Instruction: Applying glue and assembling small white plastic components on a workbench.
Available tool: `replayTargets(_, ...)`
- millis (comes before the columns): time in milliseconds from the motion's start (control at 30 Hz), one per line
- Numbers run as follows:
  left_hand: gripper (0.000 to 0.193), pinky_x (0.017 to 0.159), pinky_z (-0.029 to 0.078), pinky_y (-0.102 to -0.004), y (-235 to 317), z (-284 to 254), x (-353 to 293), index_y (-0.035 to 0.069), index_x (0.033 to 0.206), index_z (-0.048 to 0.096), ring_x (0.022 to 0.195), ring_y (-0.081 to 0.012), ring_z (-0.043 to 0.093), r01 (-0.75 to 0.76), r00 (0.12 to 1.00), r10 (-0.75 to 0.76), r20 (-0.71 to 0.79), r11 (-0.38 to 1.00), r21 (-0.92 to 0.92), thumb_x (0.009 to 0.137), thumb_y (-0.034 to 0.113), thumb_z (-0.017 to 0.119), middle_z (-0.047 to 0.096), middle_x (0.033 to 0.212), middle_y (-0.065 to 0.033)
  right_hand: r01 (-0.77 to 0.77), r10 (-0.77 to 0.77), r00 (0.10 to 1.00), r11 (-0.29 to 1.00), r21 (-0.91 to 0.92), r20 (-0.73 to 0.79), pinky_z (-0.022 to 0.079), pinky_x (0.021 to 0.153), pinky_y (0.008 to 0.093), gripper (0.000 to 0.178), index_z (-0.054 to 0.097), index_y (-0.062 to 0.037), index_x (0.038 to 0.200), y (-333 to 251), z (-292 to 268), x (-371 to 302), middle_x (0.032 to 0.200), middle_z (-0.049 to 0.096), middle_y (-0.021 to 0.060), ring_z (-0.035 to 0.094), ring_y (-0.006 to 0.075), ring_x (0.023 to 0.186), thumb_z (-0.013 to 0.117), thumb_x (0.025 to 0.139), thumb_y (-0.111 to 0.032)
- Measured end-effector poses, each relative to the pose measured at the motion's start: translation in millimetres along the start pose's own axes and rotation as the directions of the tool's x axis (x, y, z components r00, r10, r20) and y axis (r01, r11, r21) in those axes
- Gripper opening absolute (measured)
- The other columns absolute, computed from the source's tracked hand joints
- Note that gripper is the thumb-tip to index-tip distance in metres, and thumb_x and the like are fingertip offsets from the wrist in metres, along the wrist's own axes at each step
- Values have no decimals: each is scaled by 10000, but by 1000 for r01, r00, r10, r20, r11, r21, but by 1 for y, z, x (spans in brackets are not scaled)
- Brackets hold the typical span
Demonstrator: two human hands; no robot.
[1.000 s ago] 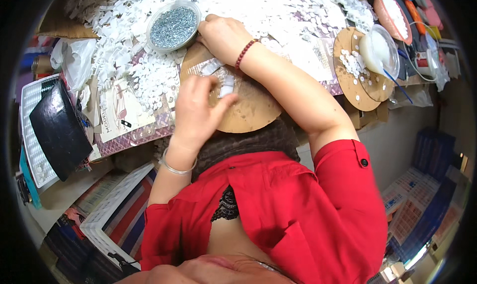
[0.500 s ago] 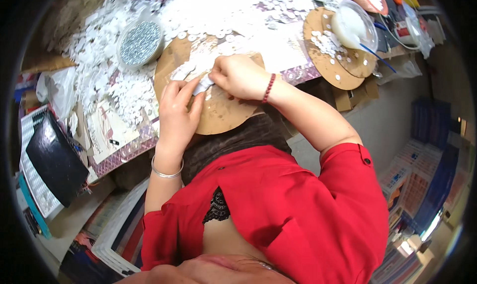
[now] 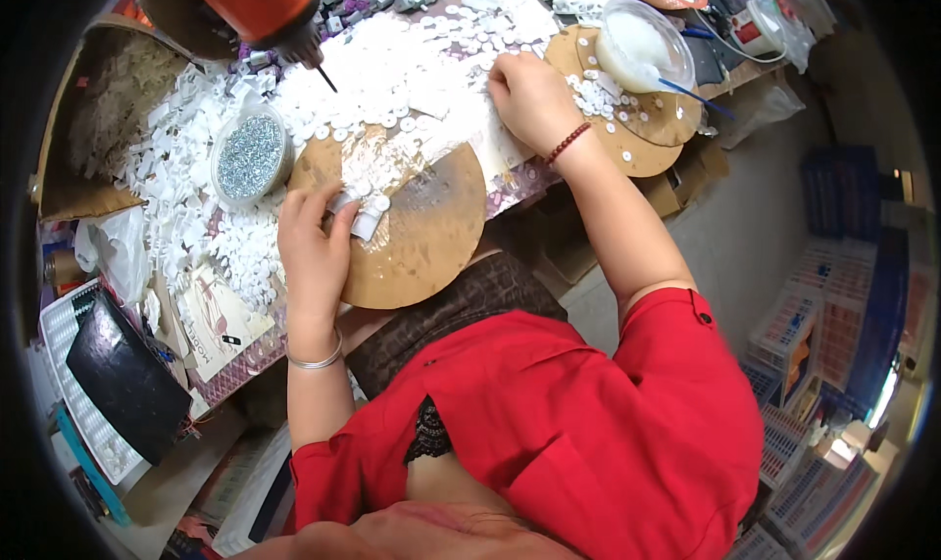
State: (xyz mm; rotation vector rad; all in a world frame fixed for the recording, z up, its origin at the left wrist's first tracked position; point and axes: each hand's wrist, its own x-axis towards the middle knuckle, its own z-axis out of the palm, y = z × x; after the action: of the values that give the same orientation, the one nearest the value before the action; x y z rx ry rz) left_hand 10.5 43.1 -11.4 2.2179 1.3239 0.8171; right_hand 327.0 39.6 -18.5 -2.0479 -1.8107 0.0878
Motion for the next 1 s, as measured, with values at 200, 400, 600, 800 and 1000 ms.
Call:
replayTargets(200,230,715,480,-366,1,8,8,21,1042,706,785,-276,586,-42,999,42,4,999,-31,823,79,746,593,878,-119,94,-105,984,992,-81,-146,523,826,431,140,721,-114,967,-2,-15,31,952,651,132,631,344,930,695,853,-191)
replayTargets(400,230,801,443,-424,1,7,4,45,1031,713,864,-317,563,38,998,-35,48,997,-62,822,135,752,595,911,-121,189,-194,979,978,-88,-53,524,831,415,134,689,-80,944,16,6,52,930,647,129,626,326,958,692,861,-184)
replayTargets(600,235,777,447,-418,-6,11,4,46,1012,720,851,-319,570,-19,1000,19,-9,995,-95,798,135,759,598,902,-122,182,-180,977,983,9,-117,529,793,414,139,667,-44,949,3,0,42,929,659,142,642,336,894,677,867,-156)
replayTargets(800,238,765,451,-421,-9,13,4,48,1018,718,850,-321,572,-50,998,47,-34,993,-104,797,128,753,590,879,-122,333,-454,880,799,501,139,524,737,416,148,619,-18,939,-99,8,5,876,637,168,634,350,813,669,839,-115)
replayTargets(1000,235,743,483,-387,-8,12,5,28,1019,714,828,-303,591,-79,996,76,-53,995,-61,794,78,763,598,886,-120,454,-592,793,729,512,141,525,754,430,161,654,-36,984,-106,22,8,885,635,149,631,359,855,630,826,-53)
